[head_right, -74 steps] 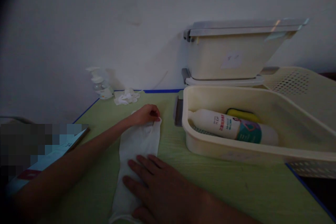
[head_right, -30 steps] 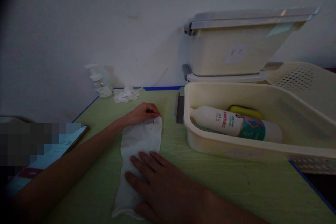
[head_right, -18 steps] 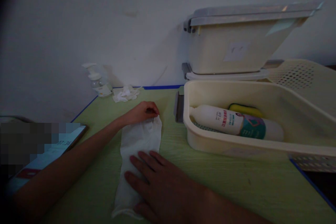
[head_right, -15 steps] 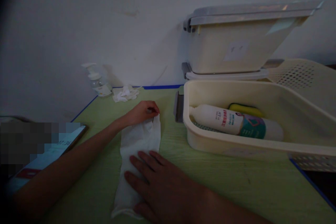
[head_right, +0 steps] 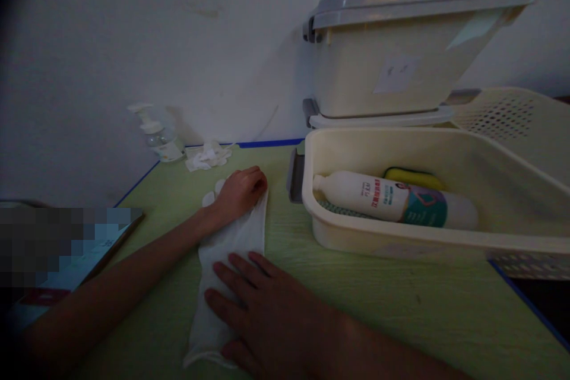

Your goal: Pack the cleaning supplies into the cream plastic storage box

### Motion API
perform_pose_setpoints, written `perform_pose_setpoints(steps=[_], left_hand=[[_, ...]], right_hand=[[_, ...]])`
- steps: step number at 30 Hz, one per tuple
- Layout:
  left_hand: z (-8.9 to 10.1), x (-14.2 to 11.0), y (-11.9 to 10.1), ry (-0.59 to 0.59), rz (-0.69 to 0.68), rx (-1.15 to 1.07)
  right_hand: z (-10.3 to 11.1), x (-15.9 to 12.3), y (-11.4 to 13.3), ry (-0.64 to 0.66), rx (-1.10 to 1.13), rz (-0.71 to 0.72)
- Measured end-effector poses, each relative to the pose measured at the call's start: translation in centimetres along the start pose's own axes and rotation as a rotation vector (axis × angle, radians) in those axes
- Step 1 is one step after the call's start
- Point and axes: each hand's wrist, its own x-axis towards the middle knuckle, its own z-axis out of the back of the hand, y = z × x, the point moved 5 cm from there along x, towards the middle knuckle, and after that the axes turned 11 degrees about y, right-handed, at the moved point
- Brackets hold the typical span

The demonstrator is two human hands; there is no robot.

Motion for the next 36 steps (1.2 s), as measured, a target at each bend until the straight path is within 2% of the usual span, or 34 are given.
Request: perform_pose_setpoints(steps=[7, 14, 16, 20, 25, 29, 36], left_hand=[[0.0, 0.2, -0.3, 0.029, -0.032, -0.017], [2.9, -1.8, -1.2, -0.009, -0.030, -0.030], [3.1, -3.0, -2.0, -0.001, -0.066, -0.013], [0.9, -5.2, -3.2, 0.093, -0.118, 0.061], [-2.0, -6.5, -2.9, 0.216, -0.103, 0.097], [-2.4, -6.6, -2.6, 0.294, -0.110, 0.126], [-2.1, -6.6, -2.7, 0.305, -0.101, 0.061]], right_hand=[[-0.2, -0.1, 0.1, -0.002, -0.012, 0.002], [-0.2, -0.1, -0.2, -0.010, -0.021, 0.015], [-0.2, 0.0, -0.2, -0.022, -0.031, 0.016], [-0.1, -0.1, 0.0, -0.036, -0.052, 0.009], [0.3, 0.0, 0.4, -0.037, -0.096, 0.013], [0.3, 0.1, 0.4, -0.028, -0.090, 0.012], [0.3, 0.1, 0.5, 0.007, -0.057, -0.004]])
